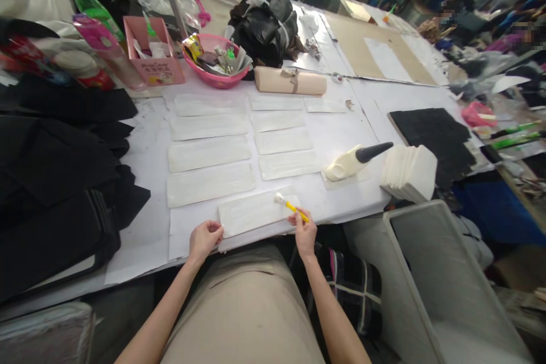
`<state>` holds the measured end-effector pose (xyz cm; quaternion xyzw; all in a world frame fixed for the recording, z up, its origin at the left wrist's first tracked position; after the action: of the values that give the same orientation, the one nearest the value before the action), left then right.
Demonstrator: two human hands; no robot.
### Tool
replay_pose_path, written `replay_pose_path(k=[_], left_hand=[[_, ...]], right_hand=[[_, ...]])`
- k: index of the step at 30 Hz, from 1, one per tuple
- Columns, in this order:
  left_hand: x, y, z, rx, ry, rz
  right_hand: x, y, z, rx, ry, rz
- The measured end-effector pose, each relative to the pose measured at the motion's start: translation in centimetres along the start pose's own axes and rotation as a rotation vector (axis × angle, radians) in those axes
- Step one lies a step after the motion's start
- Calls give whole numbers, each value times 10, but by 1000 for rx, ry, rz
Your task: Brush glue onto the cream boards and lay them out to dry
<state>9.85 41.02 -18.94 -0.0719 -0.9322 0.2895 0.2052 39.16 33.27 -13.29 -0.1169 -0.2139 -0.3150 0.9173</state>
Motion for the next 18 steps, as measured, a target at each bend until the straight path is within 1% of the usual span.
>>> replay_pose_path(k=[2, 3, 5, 7, 9, 11, 12, 13, 16, 17, 18], left_hand=[[0, -1, -2, 8, 10, -3], [0, -2, -3, 7, 25, -6], [0, -5, -7, -21, 102, -26], [1, -8, -12, -78, 224, -68], [1, -12, -16, -125, 318, -106], [1, -14, -18, -141, 351, -120], [1, -15, -19, -140, 353, -121], [0, -16, -19, -141, 355, -122], [0, -16, -18, -157, 353, -123], [0, -16, -18, -164, 349, -122], [1, -16, -18, -171, 342, -120]], right_hand=[[26, 11, -3, 6, -59, -107], [36, 13, -2, 22, -93, -128], [45, 6, 3, 65, -157, -115], [43, -9, 10, 91, -187, -57], [36, -27, 14, 110, -180, 50], [31, -39, 12, 129, -176, 151], [32, -43, 9, 128, -181, 164], [34, -43, 5, 115, -193, 139], [49, -38, -3, 65, -279, -47], [53, -36, -3, 69, -315, -86], [55, -34, -1, 84, -342, -99]])
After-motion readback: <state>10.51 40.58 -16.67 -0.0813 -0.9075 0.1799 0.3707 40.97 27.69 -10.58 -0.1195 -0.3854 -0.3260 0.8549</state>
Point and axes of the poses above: each hand's wrist, its own y-axis towards the middle knuckle, its own x-axis out of the back of the hand, z = x × y, the point moved 1 cm from there along y, towards the middle knuckle, and after that the axes turned 9 degrees about -y, right-handed, at the moved point
